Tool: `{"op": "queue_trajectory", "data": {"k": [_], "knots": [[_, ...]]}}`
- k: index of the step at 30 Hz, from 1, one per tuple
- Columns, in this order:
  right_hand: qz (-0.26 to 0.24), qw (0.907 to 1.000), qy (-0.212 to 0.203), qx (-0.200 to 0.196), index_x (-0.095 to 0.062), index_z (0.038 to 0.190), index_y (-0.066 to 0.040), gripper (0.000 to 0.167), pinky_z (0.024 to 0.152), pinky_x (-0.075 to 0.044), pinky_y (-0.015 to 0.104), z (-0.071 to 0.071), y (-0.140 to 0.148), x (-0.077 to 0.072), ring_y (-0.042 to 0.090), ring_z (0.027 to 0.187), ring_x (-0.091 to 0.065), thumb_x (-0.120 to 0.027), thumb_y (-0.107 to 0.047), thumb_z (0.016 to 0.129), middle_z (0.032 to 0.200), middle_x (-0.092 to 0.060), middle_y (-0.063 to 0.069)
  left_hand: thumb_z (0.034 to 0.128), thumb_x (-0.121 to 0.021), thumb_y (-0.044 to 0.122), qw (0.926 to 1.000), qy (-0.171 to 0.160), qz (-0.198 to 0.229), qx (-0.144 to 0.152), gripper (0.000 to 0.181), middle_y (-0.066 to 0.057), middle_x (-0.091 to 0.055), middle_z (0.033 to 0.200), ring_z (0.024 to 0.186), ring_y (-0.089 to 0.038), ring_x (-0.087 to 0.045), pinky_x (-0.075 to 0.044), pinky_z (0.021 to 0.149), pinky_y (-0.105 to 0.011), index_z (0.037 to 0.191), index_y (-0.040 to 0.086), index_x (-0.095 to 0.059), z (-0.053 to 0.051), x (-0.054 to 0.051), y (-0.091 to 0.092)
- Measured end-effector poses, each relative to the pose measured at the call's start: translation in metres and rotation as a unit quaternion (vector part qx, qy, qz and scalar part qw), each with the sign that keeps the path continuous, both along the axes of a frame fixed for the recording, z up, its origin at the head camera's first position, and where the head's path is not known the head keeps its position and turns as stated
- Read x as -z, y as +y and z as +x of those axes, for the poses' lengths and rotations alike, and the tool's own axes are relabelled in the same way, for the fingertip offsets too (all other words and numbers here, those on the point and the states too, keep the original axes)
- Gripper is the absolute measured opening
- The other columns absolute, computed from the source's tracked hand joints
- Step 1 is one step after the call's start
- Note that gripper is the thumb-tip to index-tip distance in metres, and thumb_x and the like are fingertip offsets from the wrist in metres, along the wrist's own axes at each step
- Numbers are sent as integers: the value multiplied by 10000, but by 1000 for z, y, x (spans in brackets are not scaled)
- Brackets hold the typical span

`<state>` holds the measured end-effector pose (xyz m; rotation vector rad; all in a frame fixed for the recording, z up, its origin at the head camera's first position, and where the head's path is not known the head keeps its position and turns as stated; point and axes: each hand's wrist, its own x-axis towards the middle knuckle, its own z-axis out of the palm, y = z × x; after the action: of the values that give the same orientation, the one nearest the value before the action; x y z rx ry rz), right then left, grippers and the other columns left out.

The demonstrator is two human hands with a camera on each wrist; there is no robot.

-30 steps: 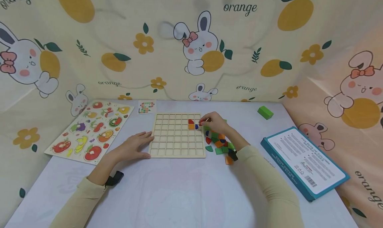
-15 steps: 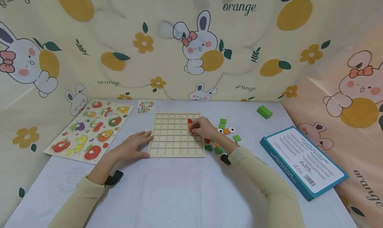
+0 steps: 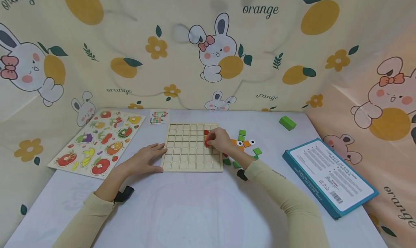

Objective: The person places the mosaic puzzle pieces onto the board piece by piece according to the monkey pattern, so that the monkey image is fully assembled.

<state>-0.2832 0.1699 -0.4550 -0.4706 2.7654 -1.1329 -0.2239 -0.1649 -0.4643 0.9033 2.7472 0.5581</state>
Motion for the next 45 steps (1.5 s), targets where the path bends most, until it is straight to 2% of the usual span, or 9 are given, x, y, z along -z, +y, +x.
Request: {"op": "queue_trajectory", "data": {"k": [11,22,28,32,35,37,39,42,45], "knots": [[881,9960,166,7,-730,960,-54,99,690,-480,309,1,-2,2,182,782,-583,-765,-105,882,880,-671,25,850,-764,444,10000,3,33,3,816,-203,-310,1582,1442,-468,-261,-247,1121,-657,1485,34,-455,-1,0,-1],[1217,9917,400,-143,-751,988,-41,131,692,-506,329,0,-3,1,192,809,-609,-768,-117,882,906,-669,46,854,-762,435,9999,81,17,57,809,-215,-313,1577,1434,-476,-271,-255,1117,-656,1478,21,-458,-1,-1,-2],[1444,9864,733,-279,-749,994,-37,115,676,-525,304,9,-4,-4,188,815,-619,-736,-113,909,909,-642,42,851,-767,432,10000,22,71,30,806,-210,-314,1578,1438,-473,-267,-252,1117,-659,1477,25,-462,0,-1,-1],[1973,9639,1609,-775,-735,967,-1,111,668,-556,321,26,-4,-8,210,799,-641,-733,-91,903,900,-656,67,848,-770,433,10000,15,75,33,808,-202,-314,1580,1439,-468,-267,-255,1116,-658,1477,27,-464,0,-1,-1],[2513,9383,2016,-1258,-702,1086,28,252,851,-555,443,43,-3,-9,313,1002,-658,-720,-165,925,1059,-692,140,847,-772,426,10000,31,74,56,808,-206,-317,1577,1435,-473,-272,-259,1112,-662,1475,23,-463,0,-1,0],[2767,9298,1907,-1498,-634,1251,42,417,1009,-455,551,53,-4,-7,382,1218,-567,-664,-262,968,1261,-641,190,848,-773,421,9999,45,74,57,805,-214,-320,1574,1430,-480,-277,-260,1110,-665,1472,17,-465,1,-1,0],[2853,9333,1483,-1601,-530,1398,23,551,1106,-310,624,60,-3,-6,413,1381,-404,-579,-363,1008,1450,-506,207,848,-776,416,10000,38,69,49,803,-212,-322,1573,1432,-478,-276,-260,1112,-662,1473,19,-466,0,-1,0],[2767,9421,1000,-1608,-396,1503,8,647,1145,-188,658,65,-2,-4,418,1457,-267,-483,-434,1038,1566,-338,224,849,-775,418,10000,57,43,45,799,-213,-330,1569,1430,-478,-282,-265,1110,-661,1472,23,-469,0,-1,1],[2550,9494,824,-1640,-374,1516,-2,647,1146,-182,659,65,1,-2,414,1460,-259,-468,-436,1045,1574,-307,243,848,-774,426,10000,43,3,31,800,-205,-330,1571,1432,-471,-282,-266,1114,-655,1475,34,-469,0,0,1]]}}
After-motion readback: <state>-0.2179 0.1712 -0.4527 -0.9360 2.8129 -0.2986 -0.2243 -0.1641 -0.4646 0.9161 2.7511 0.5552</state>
